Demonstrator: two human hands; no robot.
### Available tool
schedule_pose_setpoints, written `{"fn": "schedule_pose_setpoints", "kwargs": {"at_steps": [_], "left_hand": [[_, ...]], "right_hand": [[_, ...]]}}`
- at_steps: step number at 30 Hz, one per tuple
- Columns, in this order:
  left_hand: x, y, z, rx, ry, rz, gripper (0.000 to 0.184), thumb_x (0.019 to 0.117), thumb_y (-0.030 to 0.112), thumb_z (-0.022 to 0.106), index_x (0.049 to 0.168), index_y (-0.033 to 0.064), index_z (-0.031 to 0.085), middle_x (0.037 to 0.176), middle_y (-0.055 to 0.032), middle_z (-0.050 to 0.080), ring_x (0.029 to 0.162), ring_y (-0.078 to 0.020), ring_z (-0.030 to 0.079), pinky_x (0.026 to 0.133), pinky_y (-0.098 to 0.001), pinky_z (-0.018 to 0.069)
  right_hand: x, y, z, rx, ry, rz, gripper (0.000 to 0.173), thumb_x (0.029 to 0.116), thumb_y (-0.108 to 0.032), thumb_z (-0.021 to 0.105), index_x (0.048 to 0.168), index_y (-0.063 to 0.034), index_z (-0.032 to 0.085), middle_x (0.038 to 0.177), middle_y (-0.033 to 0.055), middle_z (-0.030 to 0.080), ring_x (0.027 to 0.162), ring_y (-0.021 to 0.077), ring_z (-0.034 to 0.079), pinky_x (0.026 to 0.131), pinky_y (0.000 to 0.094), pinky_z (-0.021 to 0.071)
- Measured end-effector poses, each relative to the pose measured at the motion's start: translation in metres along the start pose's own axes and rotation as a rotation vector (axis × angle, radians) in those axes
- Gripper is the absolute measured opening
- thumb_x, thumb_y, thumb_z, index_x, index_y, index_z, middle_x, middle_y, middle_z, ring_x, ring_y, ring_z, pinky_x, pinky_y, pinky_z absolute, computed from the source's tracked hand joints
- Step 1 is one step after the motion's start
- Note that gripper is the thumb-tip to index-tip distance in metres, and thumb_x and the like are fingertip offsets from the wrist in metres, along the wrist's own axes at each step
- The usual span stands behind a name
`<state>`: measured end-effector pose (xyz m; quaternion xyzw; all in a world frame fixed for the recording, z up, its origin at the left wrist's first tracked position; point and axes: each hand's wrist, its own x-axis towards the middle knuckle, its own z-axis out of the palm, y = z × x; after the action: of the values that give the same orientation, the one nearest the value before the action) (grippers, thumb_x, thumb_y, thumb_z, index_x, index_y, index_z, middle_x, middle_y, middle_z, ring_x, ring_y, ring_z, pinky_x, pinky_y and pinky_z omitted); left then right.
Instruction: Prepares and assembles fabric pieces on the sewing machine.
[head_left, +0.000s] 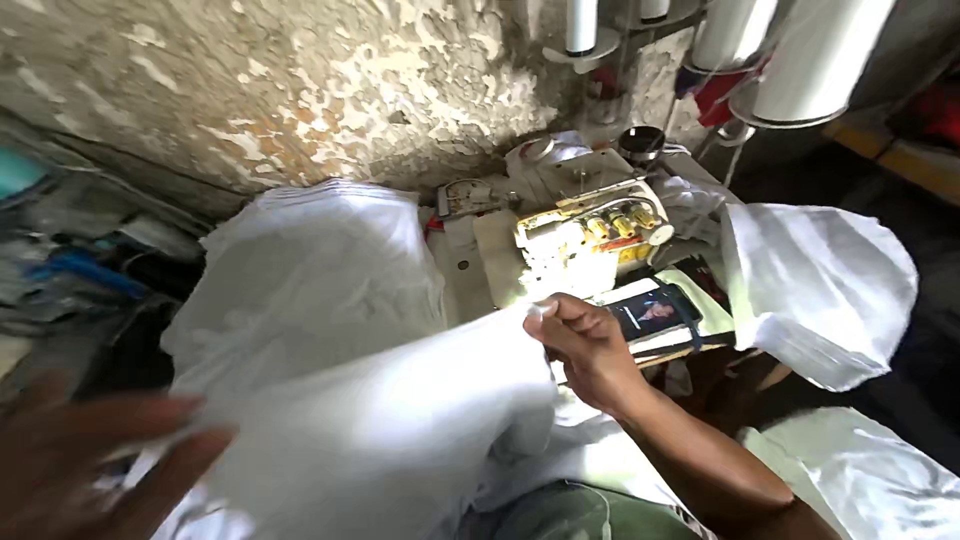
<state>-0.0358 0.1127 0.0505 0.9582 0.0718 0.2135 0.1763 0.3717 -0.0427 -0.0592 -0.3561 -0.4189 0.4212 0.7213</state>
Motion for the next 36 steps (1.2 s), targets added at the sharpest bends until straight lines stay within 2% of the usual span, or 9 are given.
{"fn": "schedule_pose_setpoints", "kwargs": {"at_steps": [1, 2, 4, 6, 11, 14, 17, 26, 36], "left_hand": [[0.026, 0.002, 0.028, 0.194, 0.208, -0.233, 0.025, 0.1015, 0.025, 0.062, 0.118, 0.0062, 0.065, 0.112, 0.001, 0.067, 0.107, -0.0021, 0.062, 0.106, -0.0246, 0.0422], [0.054, 0.004, 0.049, 0.351, 0.284, -0.421, 0.028, 0.0983, 0.025, 0.066, 0.113, 0.0006, 0.067, 0.1, -0.0087, 0.068, 0.097, -0.0176, 0.065, 0.11, -0.0442, 0.0378], [0.095, -0.009, 0.07, 0.467, 0.182, -0.626, 0.031, 0.0978, 0.015, 0.067, 0.119, -0.0075, 0.067, 0.097, -0.0276, 0.071, 0.096, -0.0487, 0.067, 0.11, -0.0766, 0.0253], [0.114, -0.032, 0.084, 0.454, 0.094, -0.718, 0.03, 0.0971, 0.005, 0.067, 0.126, -0.0041, 0.066, 0.102, -0.0301, 0.07, 0.099, -0.0537, 0.066, 0.104, -0.083, 0.0249], [0.151, -0.055, 0.136, 0.205, 0.131, -0.607, 0.027, 0.0888, -0.003, 0.071, 0.116, 0.0006, 0.073, 0.122, -0.0272, 0.066, 0.118, -0.0495, 0.06, 0.102, -0.074, 0.0361], [0.172, -0.056, 0.164, -0.127, 0.095, -0.422, 0.027, 0.1012, 0.008, 0.059, 0.123, -0.0026, 0.069, 0.133, -0.019, 0.066, 0.127, -0.0294, 0.062, 0.109, -0.0466, 0.0472], [0.185, -0.062, 0.175, -0.412, -0.082, -0.422, 0.033, 0.1067, 0.012, 0.05, 0.134, -0.0021, 0.064, 0.132, -0.0138, 0.068, 0.12, -0.0146, 0.065, 0.106, -0.0318, 0.0479], [0.185, -0.087, 0.193, -0.271, 0.022, -0.32, 0.015, 0.0933, 0.011, 0.069, 0.1, -0.0018, 0.073, 0.096, -0.0045, 0.07, 0.092, -0.0071, 0.065, 0.089, -0.026, 0.053], [0.184, -0.088, 0.206, -0.093, 0.111, -0.232, 0.015, 0.0935, 0.009, 0.068, 0.093, -0.005, 0.073, 0.087, -0.0092, 0.066, 0.081, -0.0084, 0.061, 0.079, -0.0202, 0.0493]], "right_hand": [[0.011, 0.014, 0.001, -0.029, 0.028, 0.071, 0.016, 0.1008, -0.01, 0.058, 0.089, -0.0153, 0.068, 0.069, -0.0086, 0.061, 0.058, -0.0028, 0.053, 0.057, 0.0152, 0.0466], [0.021, 0.028, 0.002, -0.064, 0.039, 0.13, 0.017, 0.1017, -0.01, 0.056, 0.088, -0.0133, 0.064, 0.067, -0.0077, 0.058, 0.056, -0.0014, 0.05, 0.055, 0.0162, 0.0447], [0.039, 0.052, 0.005, -0.116, 0.039, 0.239, 0.018, 0.1041, -0.011, 0.053, 0.088, -0.0091, 0.061, 0.067, -0.0053, 0.054, 0.055, 0.0016, 0.048, 0.054, 0.0187, 0.0431], [0.053, 0.071, 0.008, -0.176, 0.015, 0.316, 0.018, 0.1064, -0.015, 0.052, 0.092, -0.0068, 0.059, 0.07, -0.0024, 0.055, 0.058, 0.0045, 0.052, 0.056, 0.0215, 0.0466], [0.068, 0.093, 0.014, -0.252, 0.049, 0.32, 0.012, 0.1057, -0.012, 0.054, 0.104, -0.002, 0.06, 0.078, 0.0009, 0.06, 0.066, 0.0056, 0.056, 0.062, 0.0244, 0.0501], [0.069, 0.093, 0.015, -0.275, 0.056, 0.316, 0.01, 0.1049, -0.009, 0.055, 0.1, -0.0016, 0.058, 0.076, 0.0006, 0.059, 0.065, 0.0049, 0.056, 0.061, 0.0236, 0.0497], [0.067, 0.089, 0.016, -0.291, 0.042, 0.324, 0.013, 0.1055, -0.009, 0.053, 0.101, -0.0003, 0.061, 0.076, 0.0006, 0.057, 0.065, 0.0049, 0.054, 0.061, 0.0232, 0.0479], [0.059, 0.084, 0.008, -0.261, 0.013, 0.343, 0.016, 0.1071, -0.015, 0.052, 0.115, -0.0006, 0.054, 0.083, 0.0067, 0.061, 0.062, 0.0075, 0.054, 0.057, 0.0242, 0.0469], [0.06, 0.094, 0.003, -0.301, 0.049, 0.263, 0.013, 0.1074, -0.013, 0.051, 0.111, -0.0003, 0.054, 0.077, 0.007, 0.059, 0.058, 0.0079, 0.051, 0.054, 0.0233, 0.0438]]}}
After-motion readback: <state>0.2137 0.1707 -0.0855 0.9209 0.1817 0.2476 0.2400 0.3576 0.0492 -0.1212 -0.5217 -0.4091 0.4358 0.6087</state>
